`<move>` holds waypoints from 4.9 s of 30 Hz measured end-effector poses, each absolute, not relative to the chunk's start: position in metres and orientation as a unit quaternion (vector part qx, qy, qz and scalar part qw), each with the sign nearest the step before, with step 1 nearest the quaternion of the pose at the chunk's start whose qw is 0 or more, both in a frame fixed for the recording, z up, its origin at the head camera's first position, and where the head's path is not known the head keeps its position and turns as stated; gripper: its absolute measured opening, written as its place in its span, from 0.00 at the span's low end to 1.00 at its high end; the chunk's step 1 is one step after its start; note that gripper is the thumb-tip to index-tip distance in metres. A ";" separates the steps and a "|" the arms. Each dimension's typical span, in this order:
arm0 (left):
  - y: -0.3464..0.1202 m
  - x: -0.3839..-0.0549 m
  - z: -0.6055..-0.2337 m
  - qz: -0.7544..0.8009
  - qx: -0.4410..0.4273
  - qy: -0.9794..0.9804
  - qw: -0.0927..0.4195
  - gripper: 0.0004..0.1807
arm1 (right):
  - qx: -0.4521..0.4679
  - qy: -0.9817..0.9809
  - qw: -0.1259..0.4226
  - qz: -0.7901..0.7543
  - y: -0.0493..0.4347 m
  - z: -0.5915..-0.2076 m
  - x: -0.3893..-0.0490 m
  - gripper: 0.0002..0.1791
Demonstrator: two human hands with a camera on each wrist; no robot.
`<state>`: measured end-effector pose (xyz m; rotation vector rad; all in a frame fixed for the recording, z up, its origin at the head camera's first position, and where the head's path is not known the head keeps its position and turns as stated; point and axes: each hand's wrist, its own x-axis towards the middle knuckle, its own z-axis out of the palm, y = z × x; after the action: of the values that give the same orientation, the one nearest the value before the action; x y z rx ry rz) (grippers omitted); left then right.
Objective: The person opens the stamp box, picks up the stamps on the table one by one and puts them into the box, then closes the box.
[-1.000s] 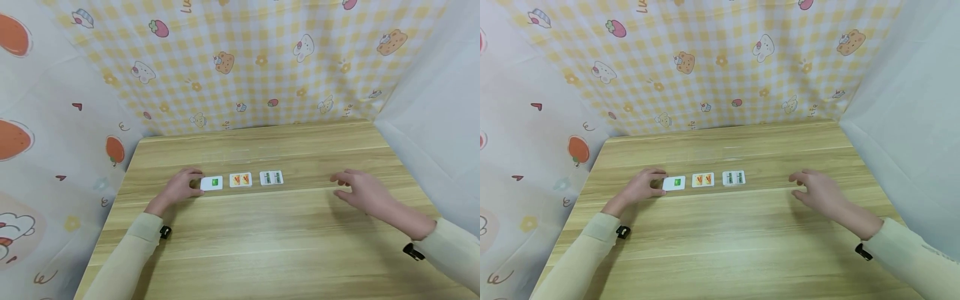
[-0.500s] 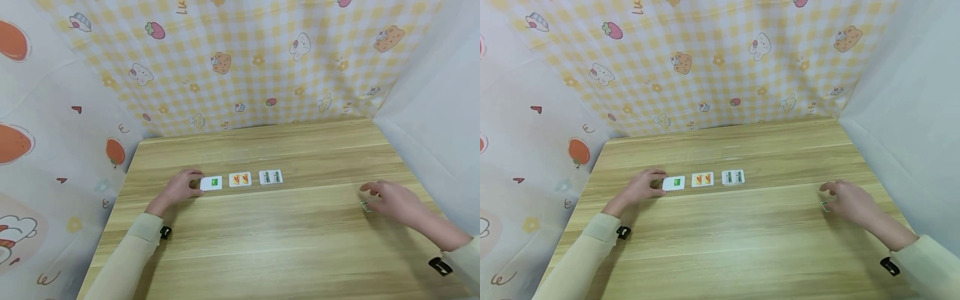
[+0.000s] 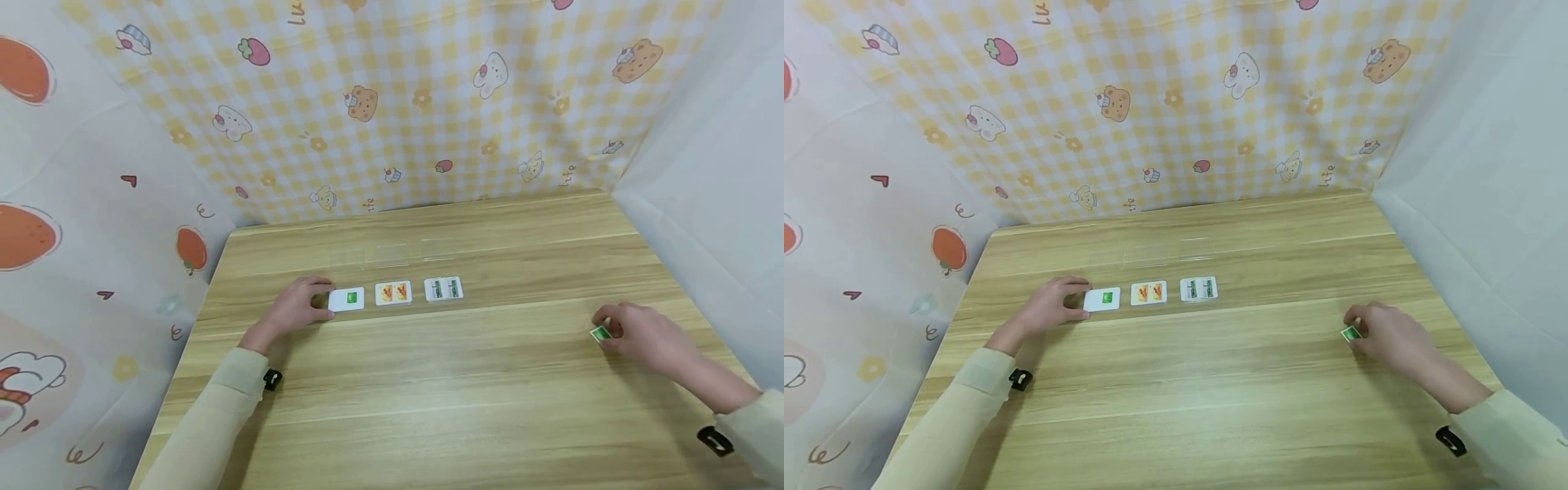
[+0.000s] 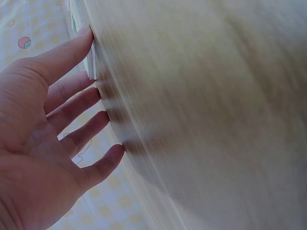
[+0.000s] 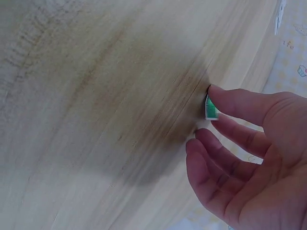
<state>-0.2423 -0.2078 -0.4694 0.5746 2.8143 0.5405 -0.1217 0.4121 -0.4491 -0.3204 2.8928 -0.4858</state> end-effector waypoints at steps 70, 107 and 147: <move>-0.211 -0.242 -0.474 0.196 0.213 0.953 0.083 0.35 | -0.172 0.957 0.052 -0.227 0.324 -0.421 -0.156 0.08; -0.213 -0.243 -0.473 0.211 0.202 0.952 0.090 0.35 | -0.262 0.913 0.065 -0.305 0.144 -0.407 -0.224 0.06; -0.216 -0.248 -0.478 0.216 0.214 0.948 0.088 0.36 | -0.238 0.897 0.129 -0.350 -0.008 -0.438 -0.277 0.08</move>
<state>-0.2481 -0.2157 -0.4780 0.6373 2.8239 0.6444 -0.2769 -0.0085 -0.4376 -0.6906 2.6078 -1.0171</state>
